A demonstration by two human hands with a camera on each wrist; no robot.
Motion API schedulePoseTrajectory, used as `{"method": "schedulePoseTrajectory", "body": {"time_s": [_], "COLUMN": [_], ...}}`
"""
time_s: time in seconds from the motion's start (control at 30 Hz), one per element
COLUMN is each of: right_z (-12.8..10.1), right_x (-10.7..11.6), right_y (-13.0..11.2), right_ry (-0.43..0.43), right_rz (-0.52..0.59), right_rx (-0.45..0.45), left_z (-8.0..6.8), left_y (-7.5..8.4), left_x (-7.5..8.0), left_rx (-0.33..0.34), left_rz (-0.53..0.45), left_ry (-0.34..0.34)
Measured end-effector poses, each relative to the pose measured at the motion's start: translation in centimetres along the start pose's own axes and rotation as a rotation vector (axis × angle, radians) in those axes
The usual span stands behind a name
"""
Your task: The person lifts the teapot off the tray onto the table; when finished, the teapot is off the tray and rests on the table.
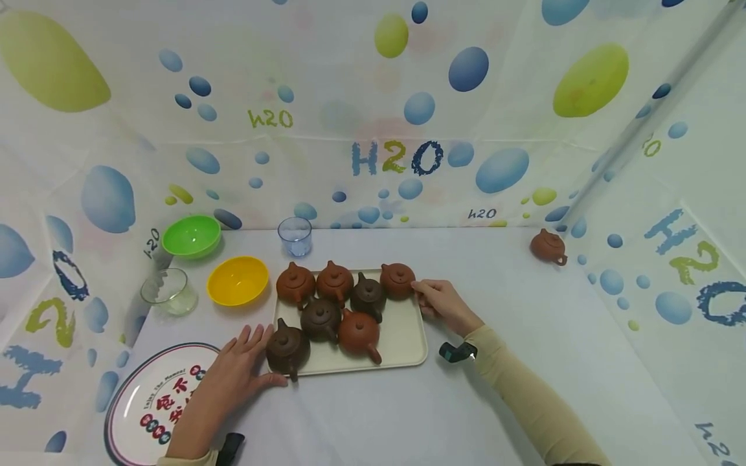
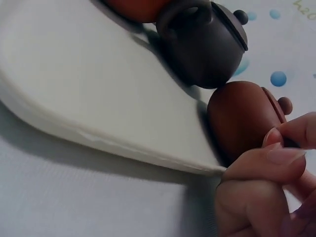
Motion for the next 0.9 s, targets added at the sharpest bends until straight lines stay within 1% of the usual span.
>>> {"method": "schedulePoseTrajectory", "body": {"time_s": [0.23, 0.43, 0.7, 0.9], "right_z": [0.0, -0.5, -2.4, -4.6], "right_x": [0.2, 0.1, 0.5, 0.9], "right_y": [0.4, 0.1, 0.1, 0.9], "right_ry": [-0.026, -0.043, -0.009, 0.022], "right_rz": [0.039, 0.069, 0.067, 0.093], "right_rx": [0.050, 0.074, 0.056, 0.023], "left_z": [0.0, -0.2, -0.2, -0.1], "left_y": [0.2, 0.2, 0.0, 0.1], "left_x": [0.1, 0.3, 0.1, 0.2], "left_rx": [0.000, 0.001, 0.003, 0.001], "left_rz": [-0.012, 0.005, 0.005, -0.004], "left_ry": [-0.003, 0.004, -0.003, -0.003]}}
Point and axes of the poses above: each hand's wrist, its own z-axis towards the middle knuckle, its own x-axis out of the back of the hand, y = z × x, the point moved 2 cm from there along z, towards the middle knuckle, and after that the axes turned 10 degrees about -y, right-handed, at the moved point
